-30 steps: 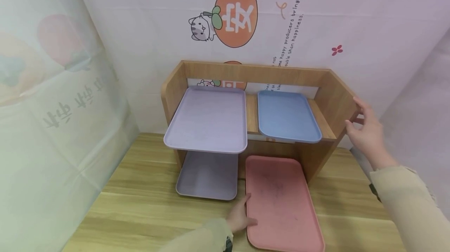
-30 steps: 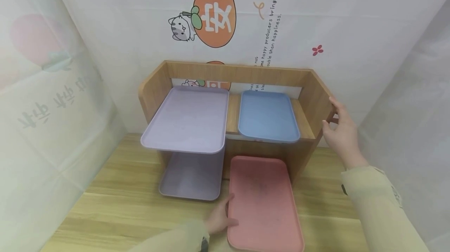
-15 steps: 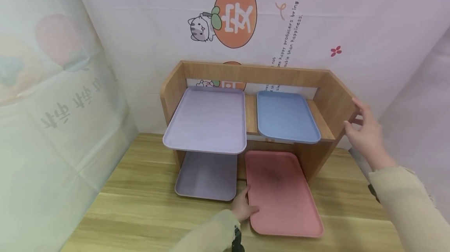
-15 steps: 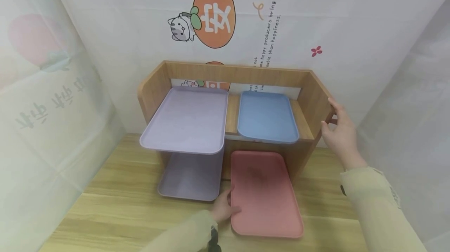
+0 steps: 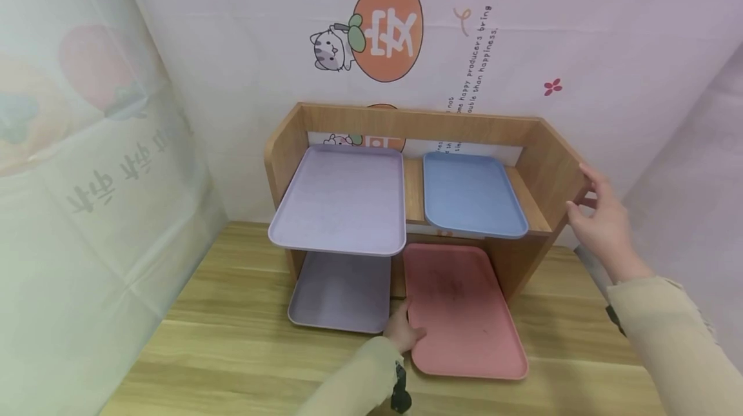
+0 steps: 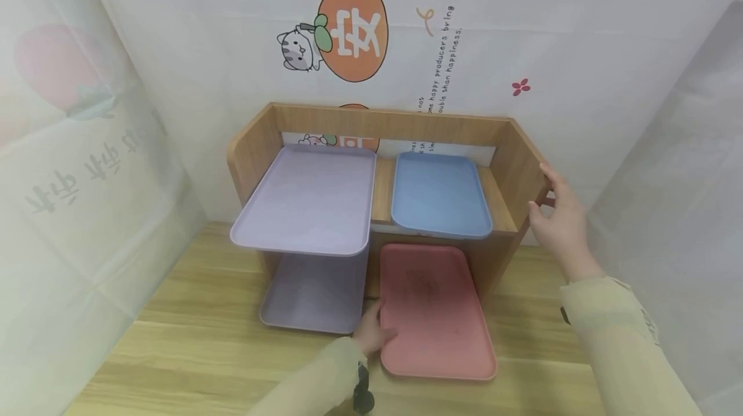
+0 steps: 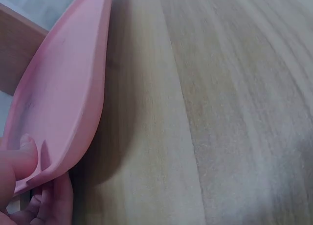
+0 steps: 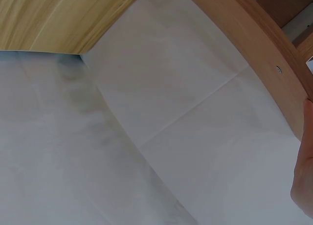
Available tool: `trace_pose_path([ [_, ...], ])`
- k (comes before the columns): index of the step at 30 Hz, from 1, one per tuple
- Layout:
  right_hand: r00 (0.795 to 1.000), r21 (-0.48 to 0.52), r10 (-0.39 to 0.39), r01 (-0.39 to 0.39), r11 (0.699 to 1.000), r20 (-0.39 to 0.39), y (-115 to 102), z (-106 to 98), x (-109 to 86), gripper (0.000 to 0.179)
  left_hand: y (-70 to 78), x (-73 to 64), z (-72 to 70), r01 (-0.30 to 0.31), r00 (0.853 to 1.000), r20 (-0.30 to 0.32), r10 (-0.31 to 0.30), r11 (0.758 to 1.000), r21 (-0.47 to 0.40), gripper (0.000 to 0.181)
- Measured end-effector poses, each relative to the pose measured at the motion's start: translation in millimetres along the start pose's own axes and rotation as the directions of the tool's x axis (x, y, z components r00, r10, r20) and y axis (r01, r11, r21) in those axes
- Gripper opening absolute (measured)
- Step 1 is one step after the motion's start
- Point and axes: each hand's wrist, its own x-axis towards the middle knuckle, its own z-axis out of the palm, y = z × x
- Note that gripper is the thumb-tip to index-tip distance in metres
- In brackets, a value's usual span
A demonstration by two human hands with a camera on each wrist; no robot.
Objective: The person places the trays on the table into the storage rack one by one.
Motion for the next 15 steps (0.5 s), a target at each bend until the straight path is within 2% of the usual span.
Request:
trace_pose_path([
  [3,1.0,0.006,-0.02,0.02,1.0,-0.011,0,0,-1.0,0.071,-4.3,0.4,1.0,0.002,1.0,0.011,-0.001,0.999,-0.05,0.076],
  [6,0.999,0.008,-0.033,0.033,0.999,-0.019,-1,0,-2.0,0.071,-7.5,-0.3,-2.2,-0.018,0.997,0.066,0.03,0.985,-0.17,0.079],
  [8,0.999,0.008,-0.036,0.037,0.999,-0.024,0,0,-2.3,0.071,-8.0,-1.8,-6.8,-0.004,0.991,0.127,0.039,0.964,-0.265,0.084],
  [10,0.999,0.008,-0.035,0.036,0.999,-0.021,0,0,-2.4,0.071,-8.4,-4.4,-11.4,0.03,0.981,0.188,0.039,0.937,-0.348,0.09],
  [15,0.999,0.012,-0.03,0.03,0.999,-0.02,-2,-1,-3.0,0.07,-11.6,-15.9,-15.8,0.169,0.961,0.268,-0.068,0.912,-0.374,0.091],
])
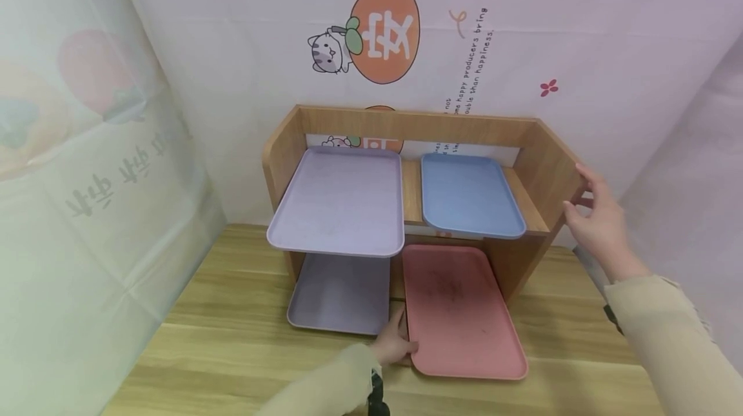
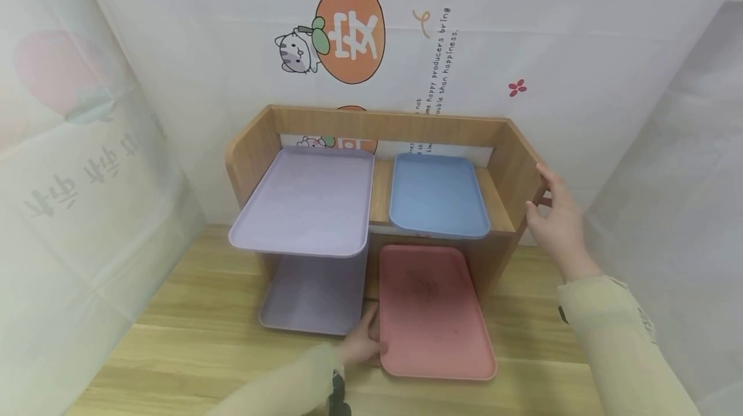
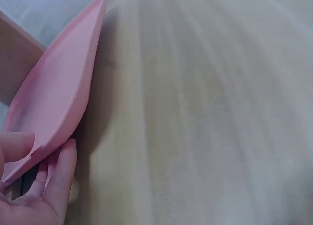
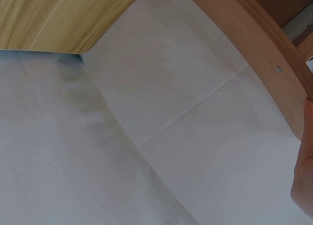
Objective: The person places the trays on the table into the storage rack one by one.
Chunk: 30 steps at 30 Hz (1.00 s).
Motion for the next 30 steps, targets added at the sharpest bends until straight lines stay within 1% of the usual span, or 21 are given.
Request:
trace_pose_path([
  [2,1.0,0.001,0.0,0.0,1.0,-0.004,0,0,-0.2,0.07,-2.2,-5.3,0.3,0.061,0.998,0.006,-0.061,0.998,-0.029,0.089],
  [4,1.0,0.001,-0.001,0.001,1.0,-0.007,-1,0,-0.5,0.07,-5.9,-10.2,0.5,0.108,0.994,0.023,-0.106,0.99,-0.096,0.086],
  [8,1.0,0.003,0.015,-0.015,1.0,-0.006,-1,0,-0.9,0.07,-10.4,-20.7,-0.9,0.131,0.99,0.069,-0.121,0.976,-0.176,0.077],
  [11,1.0,0.008,0.028,-0.027,1.0,-0.005,0,0,-0.8,0.07,-11.2,-26.4,-4.0,0.139,0.986,0.117,-0.117,0.968,-0.207,0.072],
  [16,1.0,0.002,0.026,-0.026,1.0,-0.006,0,1,0.0,0.07,-14.2,-29.5,-11.0,0.185,0.971,0.196,-0.134,0.945,-0.271,0.071],
  [18,1.0,0.003,0.023,-0.023,1.0,-0.006,0,1,-0.1,0.07,-15.6,-29.5,-13.3,0.195,0.968,0.211,-0.135,0.934,-0.298,0.072],
  [21,1.0,0.002,0.016,-0.016,1.0,-0.007,0,1,-0.6,0.07,-17.6,-28.2,-16.6,0.186,0.973,0.197,-0.124,0.921,-0.342,0.07],
  [24,1.0,0.003,0.012,-0.012,1.0,-0.007,0,1,-0.8,0.069,-20.8,-24.0,-20.5,0.156,0.983,0.152,-0.103,0.904,-0.397,0.071],
  [26,1.0,0.004,0.012,-0.012,1.0,-0.005,-1,1,-0.8,0.07,-22.4,-20.9,-23.9,0.143,0.987,0.131,-0.095,0.89,-0.433,0.071],
  [30,1.0,0.006,0.012,-0.012,1.0,0.0,-2,1,-0.5,0.07,-22.6,-17.1,-28.5,0.127,0.989,0.127,-0.076,0.877,-0.464,0.074],
])
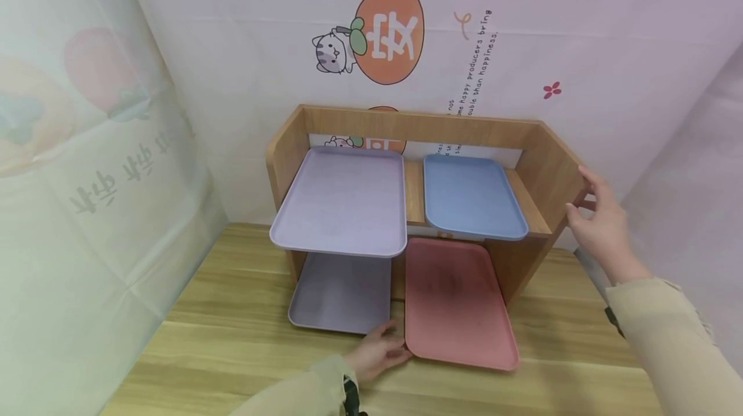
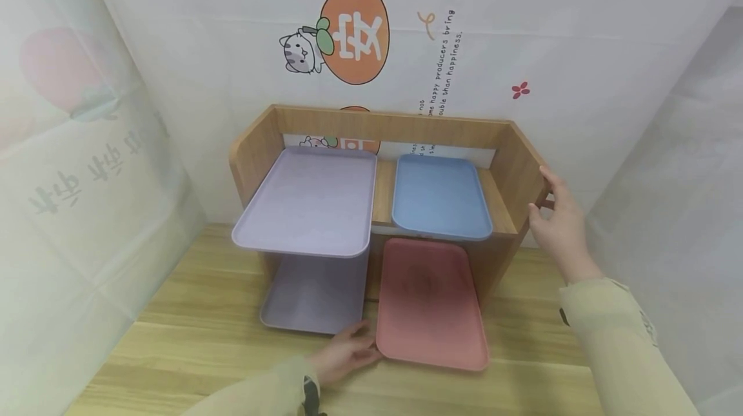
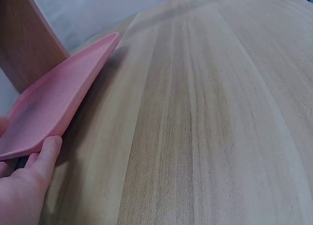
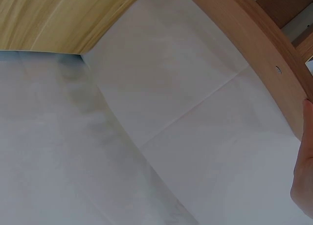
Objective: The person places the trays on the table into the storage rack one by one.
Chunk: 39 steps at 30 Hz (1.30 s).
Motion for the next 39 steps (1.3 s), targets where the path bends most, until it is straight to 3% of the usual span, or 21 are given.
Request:
trace_pose_path([
  [9,1.0,-0.007,0.003,-0.003,1.0,0.002,-1,0,0.2,0.07,-1.9,9.4,0.0,-0.03,0.999,0.01,0.031,0.997,-0.077,0.08],
  [21,1.0,-0.013,0.0,-0.001,1.0,-0.018,2,0,0.2,0.07,5.3,12.2,15.0,-0.094,0.994,-0.064,0.085,0.983,-0.158,0.073],
  [26,1.0,-0.017,0.004,-0.005,1.0,-0.02,3,1,0.2,0.071,-3.3,16.5,9.2,-0.105,0.993,-0.064,0.096,0.982,-0.155,0.074],
  [30,1.0,-0.019,0.01,-0.01,1.0,-0.014,3,1,0.0,0.071,-6.6,21.0,-0.6,-0.071,0.997,-0.032,0.067,0.99,-0.125,0.077],
  [34,1.0,0.008,0.02,-0.02,1.0,0.002,6,3,-3.3,0.073,11.6,11.5,-6.3,-0.006,0.999,0.037,0.008,0.997,-0.072,0.071],
  [36,1.0,0.047,0.017,-0.018,0.999,0.009,9,6,-9.0,0.074,28.0,-2.3,-6.9,0.003,0.997,0.071,-0.001,1.0,-0.021,0.064],
  [39,1.0,0.076,-0.006,0.005,0.997,0.012,18,12,-24.4,0.071,55.9,-26.3,-9.7,-0.033,0.994,0.104,0.024,0.996,0.079,0.057],
])
